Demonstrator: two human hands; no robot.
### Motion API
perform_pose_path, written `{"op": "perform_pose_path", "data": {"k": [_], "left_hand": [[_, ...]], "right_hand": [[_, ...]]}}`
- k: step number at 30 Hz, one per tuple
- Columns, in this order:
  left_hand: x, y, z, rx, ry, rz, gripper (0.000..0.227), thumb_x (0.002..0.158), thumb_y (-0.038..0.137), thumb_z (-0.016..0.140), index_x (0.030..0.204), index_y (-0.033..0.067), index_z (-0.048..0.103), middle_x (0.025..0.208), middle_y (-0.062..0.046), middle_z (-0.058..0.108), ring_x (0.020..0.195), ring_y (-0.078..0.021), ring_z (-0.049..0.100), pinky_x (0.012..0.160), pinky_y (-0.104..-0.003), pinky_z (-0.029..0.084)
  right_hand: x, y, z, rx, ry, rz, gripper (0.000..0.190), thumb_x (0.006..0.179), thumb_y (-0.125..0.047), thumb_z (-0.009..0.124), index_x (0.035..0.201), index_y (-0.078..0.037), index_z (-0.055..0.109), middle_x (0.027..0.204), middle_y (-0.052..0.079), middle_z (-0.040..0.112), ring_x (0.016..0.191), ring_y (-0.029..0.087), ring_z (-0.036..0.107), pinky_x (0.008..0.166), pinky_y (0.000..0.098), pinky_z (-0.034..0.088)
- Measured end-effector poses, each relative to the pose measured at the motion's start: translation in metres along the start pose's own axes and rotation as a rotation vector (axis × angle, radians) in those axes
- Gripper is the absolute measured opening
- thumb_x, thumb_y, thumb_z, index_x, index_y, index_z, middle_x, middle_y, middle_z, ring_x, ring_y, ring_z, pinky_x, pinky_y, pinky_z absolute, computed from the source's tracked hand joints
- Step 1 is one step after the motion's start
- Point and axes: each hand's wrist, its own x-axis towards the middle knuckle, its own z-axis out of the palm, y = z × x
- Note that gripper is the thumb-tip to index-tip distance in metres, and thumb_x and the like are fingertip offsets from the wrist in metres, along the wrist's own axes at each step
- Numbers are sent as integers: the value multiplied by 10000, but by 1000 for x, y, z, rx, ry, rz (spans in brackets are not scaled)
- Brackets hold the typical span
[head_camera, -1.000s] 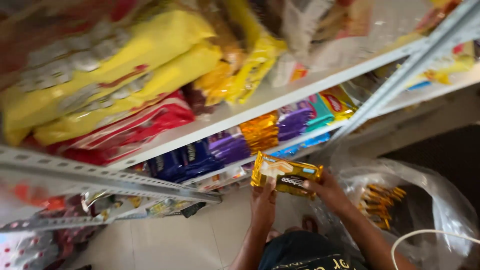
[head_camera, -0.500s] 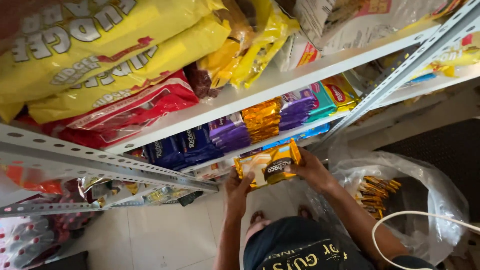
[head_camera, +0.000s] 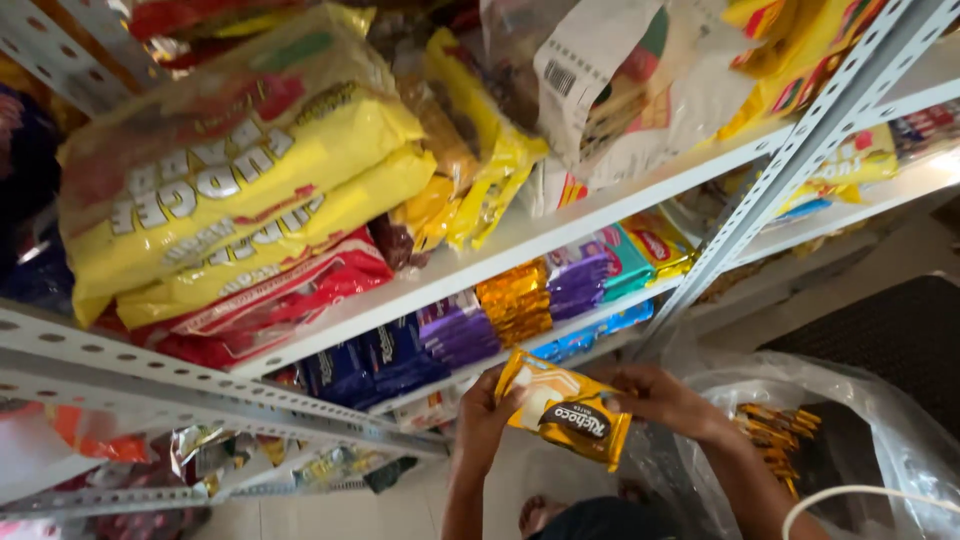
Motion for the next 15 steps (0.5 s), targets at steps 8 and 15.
{"op": "perform_pose_path", "data": {"k": [8, 15], "left_hand": [[43, 78, -5, 537, 377, 426, 318, 972, 128, 659, 1277, 46, 688, 1109, -129, 739, 972, -262, 681, 853, -380, 533], [120, 42, -57, 815, 488, 488, 264, 991, 149, 643, 1183, -30, 667, 1148, -280, 686, 1060, -466, 636, 929, -499, 497]], "right_hand": [[-11, 5, -22, 307, 262, -88, 502, 887, -222, 692, 1317, 27, 621, 885, 97, 730, 625, 159, 643, 539, 312, 527], [14, -14, -39, 526, 465, -157, 453, 929, -175, 618, 1329, 32, 569, 938, 101, 713, 722, 187, 684, 576, 349, 550]]}}
